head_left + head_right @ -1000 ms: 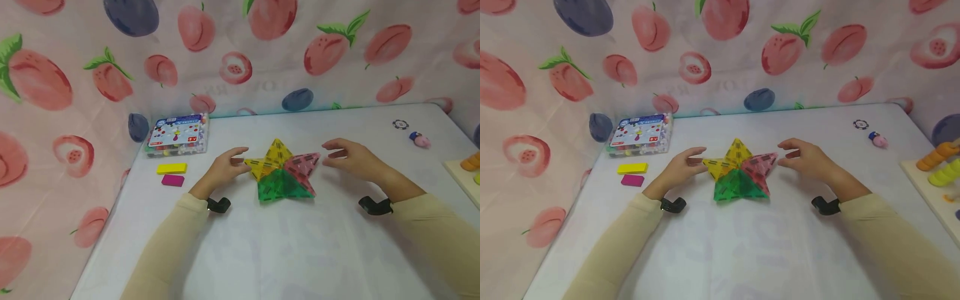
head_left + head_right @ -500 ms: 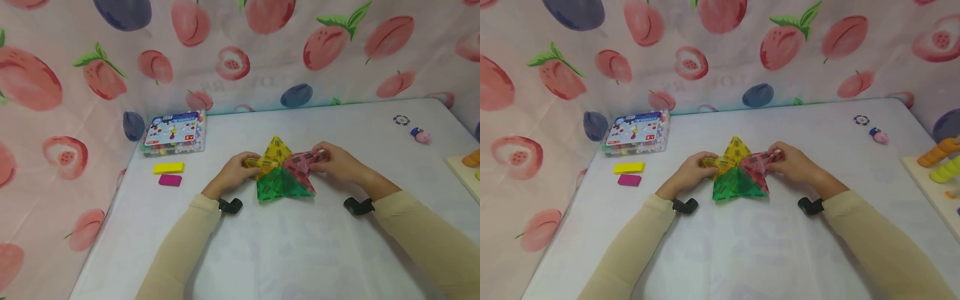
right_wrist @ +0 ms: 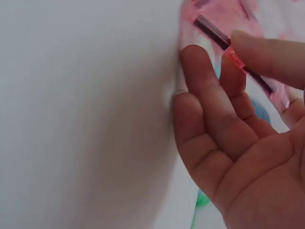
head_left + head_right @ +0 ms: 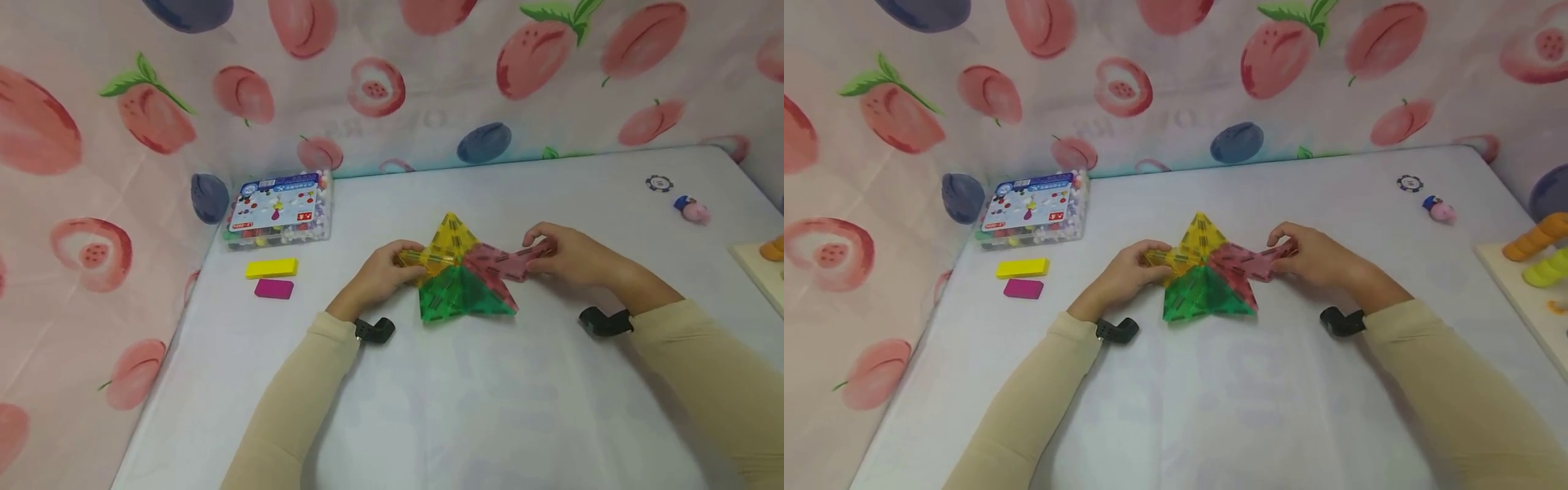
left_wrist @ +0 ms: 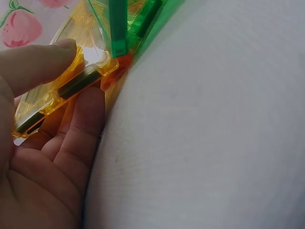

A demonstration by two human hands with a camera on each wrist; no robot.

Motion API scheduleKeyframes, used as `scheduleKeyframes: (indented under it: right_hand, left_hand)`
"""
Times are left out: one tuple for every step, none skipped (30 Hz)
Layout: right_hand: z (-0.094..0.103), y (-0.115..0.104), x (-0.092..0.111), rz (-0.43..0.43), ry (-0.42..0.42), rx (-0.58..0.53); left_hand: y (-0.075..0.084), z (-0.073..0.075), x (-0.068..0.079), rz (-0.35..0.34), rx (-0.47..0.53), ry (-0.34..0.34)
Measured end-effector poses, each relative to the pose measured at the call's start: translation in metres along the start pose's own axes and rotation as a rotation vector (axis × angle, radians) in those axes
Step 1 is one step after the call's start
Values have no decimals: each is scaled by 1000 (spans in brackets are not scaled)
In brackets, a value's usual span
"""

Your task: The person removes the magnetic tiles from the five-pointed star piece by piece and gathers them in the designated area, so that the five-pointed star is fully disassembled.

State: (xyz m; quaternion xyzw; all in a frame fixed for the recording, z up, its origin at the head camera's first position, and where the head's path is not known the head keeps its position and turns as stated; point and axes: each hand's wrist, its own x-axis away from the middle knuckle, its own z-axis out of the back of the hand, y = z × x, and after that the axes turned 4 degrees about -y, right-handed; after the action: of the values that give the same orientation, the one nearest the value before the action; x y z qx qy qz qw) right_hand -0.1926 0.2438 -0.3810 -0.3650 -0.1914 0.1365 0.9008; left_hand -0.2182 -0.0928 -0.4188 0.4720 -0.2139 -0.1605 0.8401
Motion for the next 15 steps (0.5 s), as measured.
scheduleKeyframes:
  right_hand:
    - [5,3,6,-21,10,-2]
    - [10,6,11,-50,32,-13]
    - [16,9,18,-68,64,-16]
    - [22,12,24,-85,105,-17]
    - [28,16,30,-101,150,-22]
    - [34,19,36,-112,200,-30]
    - [39,22,42,-118,248,-29]
    - [44,26,47,-126,287,-26]
    - [49,30,51,-134,316,-9]
    - [53,34,55,-146,331,5]
    - [57,38,59,-162,332,23]
    - [61,43,62,-173,327,48]
    - [64,46,65,-187,318,72]
    - [66,50,67,-202,306,91]
    - [69,54,69,-212,301,104]
  left_hand:
    - [1,-1,0,1,-2,0]
    - [3,-2,-1,3,2,-3]
    - [4,-2,-1,3,7,-7]
    - [5,-2,-2,6,10,-12]
    - [6,-2,-2,8,14,-16]
    - [6,-2,-2,12,17,-18]
    - [6,-2,-2,16,21,-19]
    - [6,-1,-2,22,28,-21]
    - [6,-1,-2,29,31,-21]
    - [6,0,-1,36,32,-21]
    - [5,0,-1,40,38,-21]
    - [4,1,0,43,42,-21]
    - [4,1,0,46,44,-21]
    - [3,1,1,46,45,-22]
    - [3,0,1,45,45,-22]
